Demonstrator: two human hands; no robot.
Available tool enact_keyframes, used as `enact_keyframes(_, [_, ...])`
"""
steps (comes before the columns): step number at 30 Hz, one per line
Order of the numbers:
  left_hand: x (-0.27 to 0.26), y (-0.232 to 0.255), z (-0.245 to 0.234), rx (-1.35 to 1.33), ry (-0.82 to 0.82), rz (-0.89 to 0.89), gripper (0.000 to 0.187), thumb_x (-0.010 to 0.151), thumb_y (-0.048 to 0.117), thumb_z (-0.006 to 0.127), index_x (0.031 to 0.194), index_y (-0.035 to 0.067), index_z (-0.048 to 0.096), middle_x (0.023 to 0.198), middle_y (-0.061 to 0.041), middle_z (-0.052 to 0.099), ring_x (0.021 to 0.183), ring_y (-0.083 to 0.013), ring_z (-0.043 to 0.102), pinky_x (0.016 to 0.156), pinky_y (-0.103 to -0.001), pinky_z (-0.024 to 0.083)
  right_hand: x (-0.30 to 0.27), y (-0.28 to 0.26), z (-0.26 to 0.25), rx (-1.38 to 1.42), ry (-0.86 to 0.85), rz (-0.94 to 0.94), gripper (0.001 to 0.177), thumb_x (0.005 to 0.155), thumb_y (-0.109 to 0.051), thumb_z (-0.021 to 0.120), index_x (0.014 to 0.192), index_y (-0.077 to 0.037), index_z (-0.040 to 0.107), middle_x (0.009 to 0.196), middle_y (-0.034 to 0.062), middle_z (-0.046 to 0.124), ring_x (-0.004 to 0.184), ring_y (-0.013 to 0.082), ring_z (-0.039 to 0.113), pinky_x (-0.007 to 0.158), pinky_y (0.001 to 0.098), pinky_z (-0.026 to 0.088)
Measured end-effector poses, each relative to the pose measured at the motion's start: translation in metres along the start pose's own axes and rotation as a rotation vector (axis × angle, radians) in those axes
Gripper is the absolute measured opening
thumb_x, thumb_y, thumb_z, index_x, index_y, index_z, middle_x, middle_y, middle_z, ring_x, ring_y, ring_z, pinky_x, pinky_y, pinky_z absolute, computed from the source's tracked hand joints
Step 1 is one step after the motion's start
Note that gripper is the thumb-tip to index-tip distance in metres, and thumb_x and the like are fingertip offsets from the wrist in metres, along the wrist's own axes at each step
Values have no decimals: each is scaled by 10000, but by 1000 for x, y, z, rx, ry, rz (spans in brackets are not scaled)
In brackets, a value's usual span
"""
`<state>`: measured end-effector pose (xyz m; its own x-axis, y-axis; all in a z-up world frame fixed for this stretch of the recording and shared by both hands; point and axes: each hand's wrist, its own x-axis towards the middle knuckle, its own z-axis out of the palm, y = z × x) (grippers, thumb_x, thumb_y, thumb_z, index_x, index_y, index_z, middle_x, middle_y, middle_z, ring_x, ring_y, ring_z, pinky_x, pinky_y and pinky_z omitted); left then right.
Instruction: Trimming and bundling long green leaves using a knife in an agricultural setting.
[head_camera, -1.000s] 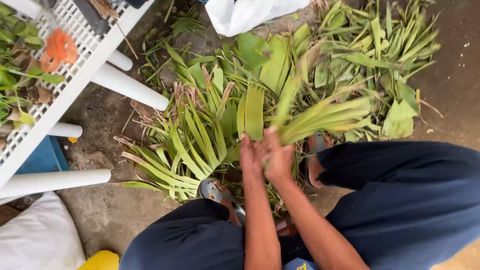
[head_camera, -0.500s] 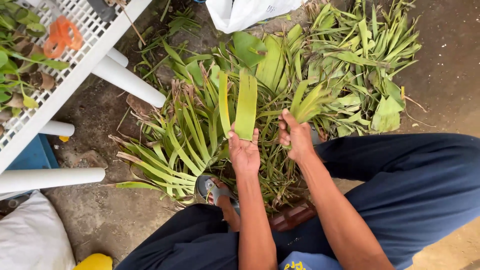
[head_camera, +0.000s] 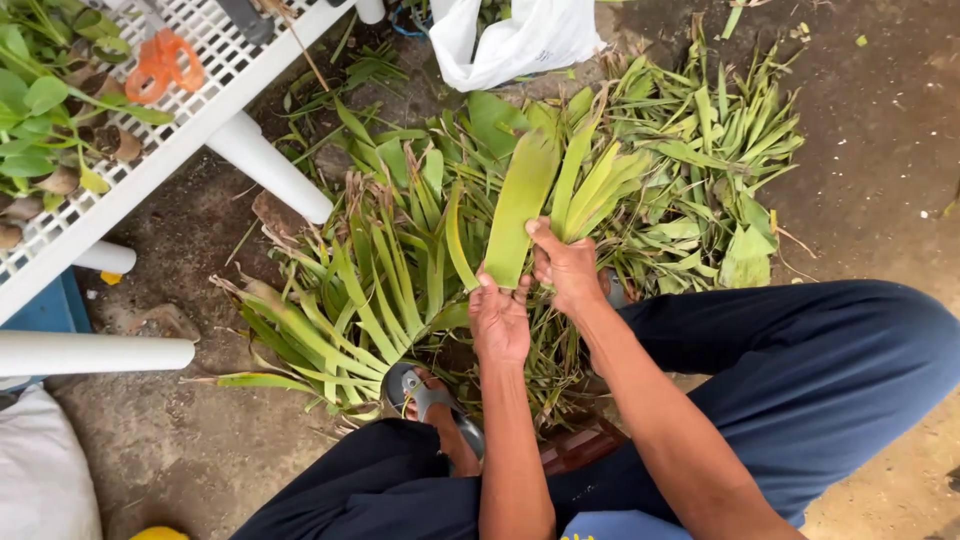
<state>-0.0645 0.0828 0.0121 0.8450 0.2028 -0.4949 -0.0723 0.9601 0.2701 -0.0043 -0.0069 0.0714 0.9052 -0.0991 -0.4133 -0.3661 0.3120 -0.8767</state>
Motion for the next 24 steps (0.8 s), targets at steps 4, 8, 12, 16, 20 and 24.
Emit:
enact_keyframes(4, [1,-4,-5,94,-43,34,216,939,176,724,1137,92,716,1180,-178,741,1074,-302,718,915,-431,614,-9,-20,5,-2,-24,-18,190,977,-271,775,866,-147,683,482,-65,540,321,11,403,332,172,372])
enact_keyframes(8, [13,-9,-19,99,-29,68,269,950,116,714,1216,78,707,1199,-196,732,1095,-323,716,907,-441,622,-16,-27,6,49,-75,-10,237,964,-269,782,829,-148,629,432,-55,466,304,20,354,316,176,340])
enact_keyframes(12, [25,-10,-31,96,42,85,219,938,126,740,1150,73,721,1162,-175,748,1056,-289,718,908,-425,607,12,26,-24,-17,-141,27,171,938,-198,802,870,-116,669,460,-52,526,321,16,408,318,182,378])
enact_keyframes(16, [21,-11,-24,112,68,74,178,932,144,757,1099,91,724,1147,-157,755,1041,-260,711,917,-400,586,8,26,-22,-18,-203,4,126,910,-121,806,864,-86,694,464,-34,533,325,16,409,318,187,385])
enact_keyframes(20, [24,-15,-28,125,55,85,158,930,152,764,1073,93,731,1144,-163,754,1040,-257,713,903,-390,588,16,29,-27,-53,-217,5,118,895,-109,808,862,-71,701,467,-26,556,330,12,429,318,188,401])
enact_keyframes(24, [19,-15,-15,120,35,108,103,914,147,780,962,67,737,1092,-187,762,999,-264,729,896,-388,604,22,27,-25,-27,-207,-11,113,860,-48,795,911,-16,700,460,-16,538,323,7,423,315,195,425])
